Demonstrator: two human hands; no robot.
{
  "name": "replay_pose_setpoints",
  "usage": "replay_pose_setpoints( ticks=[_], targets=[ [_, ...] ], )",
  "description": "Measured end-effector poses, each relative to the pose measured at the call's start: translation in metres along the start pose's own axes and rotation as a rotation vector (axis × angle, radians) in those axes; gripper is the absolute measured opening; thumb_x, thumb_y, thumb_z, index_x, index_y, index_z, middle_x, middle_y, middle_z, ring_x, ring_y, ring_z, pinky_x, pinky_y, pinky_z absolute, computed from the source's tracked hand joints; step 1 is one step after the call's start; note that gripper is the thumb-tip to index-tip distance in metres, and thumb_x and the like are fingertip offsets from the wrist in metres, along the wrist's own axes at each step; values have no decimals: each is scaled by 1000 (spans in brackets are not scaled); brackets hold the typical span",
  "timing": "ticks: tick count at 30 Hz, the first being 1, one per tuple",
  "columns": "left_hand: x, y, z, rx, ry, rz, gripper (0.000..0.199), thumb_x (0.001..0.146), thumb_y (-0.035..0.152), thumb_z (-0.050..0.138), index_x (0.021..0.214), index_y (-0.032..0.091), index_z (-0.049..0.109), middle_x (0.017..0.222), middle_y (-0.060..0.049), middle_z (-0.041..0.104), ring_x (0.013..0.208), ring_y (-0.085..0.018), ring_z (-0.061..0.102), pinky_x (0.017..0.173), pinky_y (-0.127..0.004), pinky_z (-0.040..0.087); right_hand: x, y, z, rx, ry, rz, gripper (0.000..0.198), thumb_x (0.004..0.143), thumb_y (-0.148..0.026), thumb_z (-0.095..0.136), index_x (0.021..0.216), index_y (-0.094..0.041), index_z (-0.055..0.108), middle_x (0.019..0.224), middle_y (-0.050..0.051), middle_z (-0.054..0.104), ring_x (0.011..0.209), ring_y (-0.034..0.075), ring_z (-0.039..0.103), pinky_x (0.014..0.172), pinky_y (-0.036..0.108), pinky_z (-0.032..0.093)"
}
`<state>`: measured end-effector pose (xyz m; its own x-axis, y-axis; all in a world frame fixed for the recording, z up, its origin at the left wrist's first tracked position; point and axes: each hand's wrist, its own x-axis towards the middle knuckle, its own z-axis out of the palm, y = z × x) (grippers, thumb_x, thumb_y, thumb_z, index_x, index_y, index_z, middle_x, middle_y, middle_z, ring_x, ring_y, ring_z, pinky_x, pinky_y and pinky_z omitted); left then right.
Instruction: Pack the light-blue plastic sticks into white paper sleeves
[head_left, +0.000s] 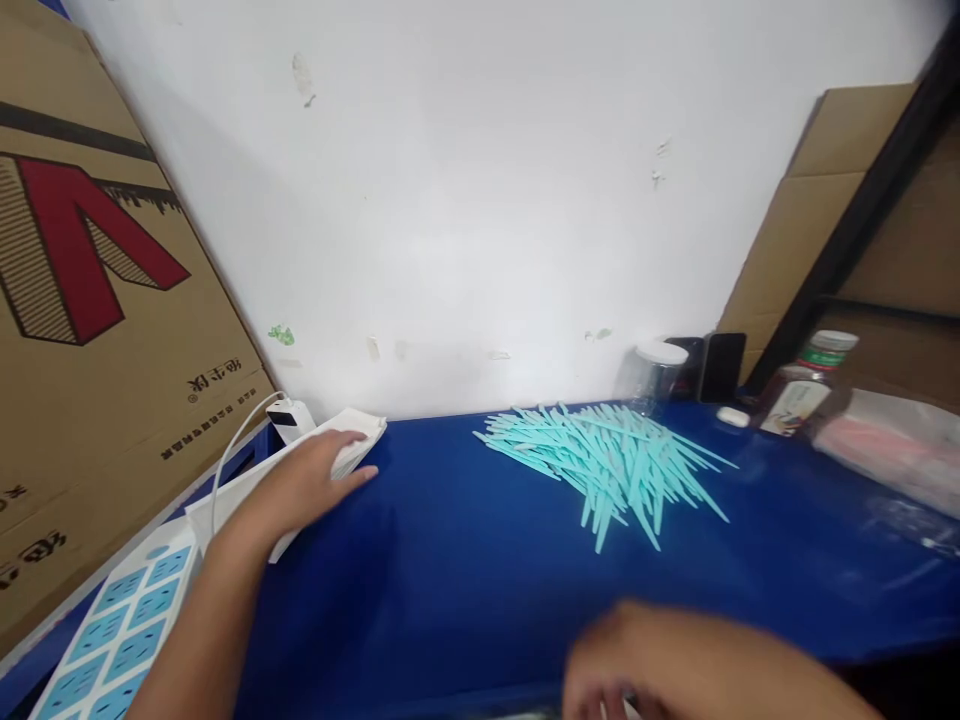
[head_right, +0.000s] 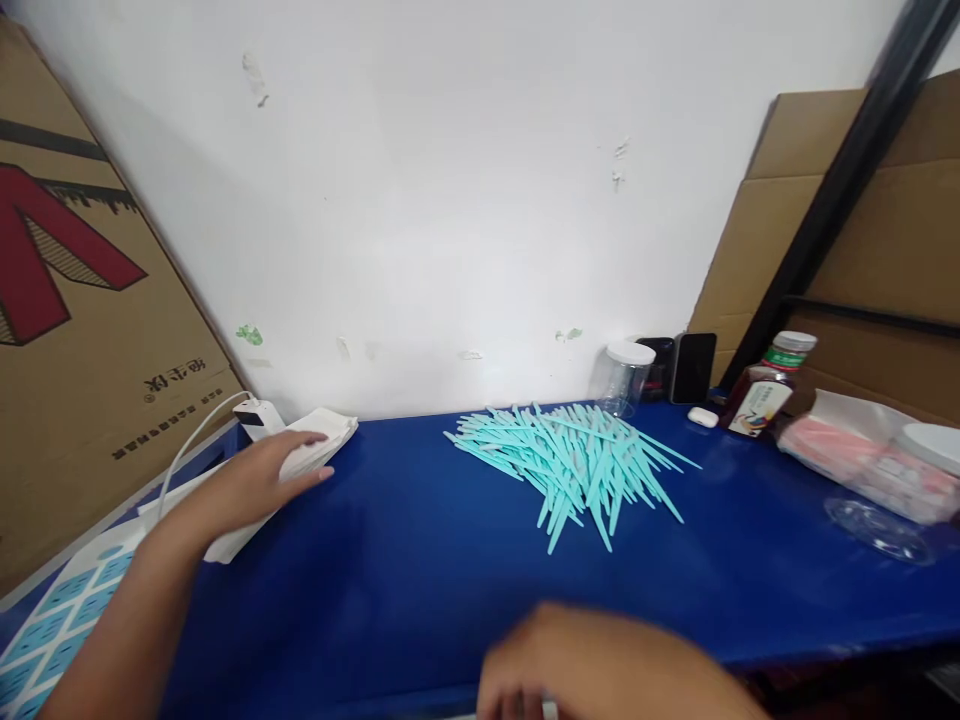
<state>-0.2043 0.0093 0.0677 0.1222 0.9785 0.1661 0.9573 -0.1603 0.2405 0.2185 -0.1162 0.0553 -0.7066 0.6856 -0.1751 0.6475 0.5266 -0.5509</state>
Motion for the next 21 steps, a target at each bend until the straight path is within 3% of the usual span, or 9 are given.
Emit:
replay_pose_setpoints(
  ticks=[2, 5, 7, 9, 12, 15, 18, 21],
  targets=[
    [29, -29, -2, 135, -9, -86, 96, 79, 77, 60, 150, 12, 57, 158, -20, 55, 145, -41, 51, 122, -50, 38, 20, 12, -34, 90, 68, -28, 27, 104, -45, 53, 105, -33, 78, 94, 3, 77, 83, 23, 72, 71, 34, 53],
    [51, -59, 3, 194, -116, -202, 126, 66, 83, 69, 162, 9, 39, 164, -24, 45, 151, -47, 43, 120, -52, 39, 63, 47, -70, -55, 486, 9, 34, 105, -42, 48, 93, -23, 74, 77, 6, 73, 63, 20, 62, 61, 32, 40],
    [55, -70, 9, 156, -137, -256, 139, 64, 86, 70, 168, 7, 24, 167, -26, 40, 152, -46, 42, 117, -50, 42, 90, 77, -77, -241, 755, 85, 33, 105, -37, 46, 99, -19, 74, 81, 9, 75, 67, 21, 62, 63, 32, 35],
    [55, -75, 16, 131, -158, -273, 141, 65, 87, 68, 170, 7, 18, 166, -26, 42, 149, -44, 47, 112, -47, 46, 108, 106, -75, -370, 886, 147, 35, 107, -34, 43, 108, -17, 74, 87, 11, 77, 72, 22, 64, 65, 33, 33],
    [54, -76, 23, 180, -157, -251, 137, 66, 83, 70, 170, 9, 19, 159, -28, 50, 141, -45, 55, 107, -46, 48, 116, 137, -64, -425, 894, 201, 33, 105, -35, 47, 107, -18, 76, 77, 7, 75, 71, 22, 64, 65, 33, 32],
    [48, -65, 20, 234, -71, -186, 128, 70, 81, 69, 169, 13, 25, 149, -27, 57, 131, -46, 60, 103, -47, 49, 110, 153, -59, -367, 903, 217, 31, 103, -36, 51, 100, -20, 77, 76, 5, 74, 70, 21, 64, 66, 32, 34],
    [37, -37, 11, 206, 93, -98, 121, 72, 85, 67, 167, 19, 31, 139, -21, 58, 126, -45, 61, 105, -48, 49, 105, 157, -60, -320, 878, 165, 27, 99, -37, 58, 95, -19, 77, 83, 7, 74, 82, 23, 65, 72, 33, 40],
    [25, 1, 8, 101, 281, 40, 111, 76, 85, 68, 165, 26, 35, 135, -15, 55, 126, -39, 60, 110, -47, 46, 105, 156, -59, -319, 812, 48, 30, 97, -43, 65, 105, -17, 77, 97, 11, 73, 99, 28, 63, 84, 36, 45]
  ],
)
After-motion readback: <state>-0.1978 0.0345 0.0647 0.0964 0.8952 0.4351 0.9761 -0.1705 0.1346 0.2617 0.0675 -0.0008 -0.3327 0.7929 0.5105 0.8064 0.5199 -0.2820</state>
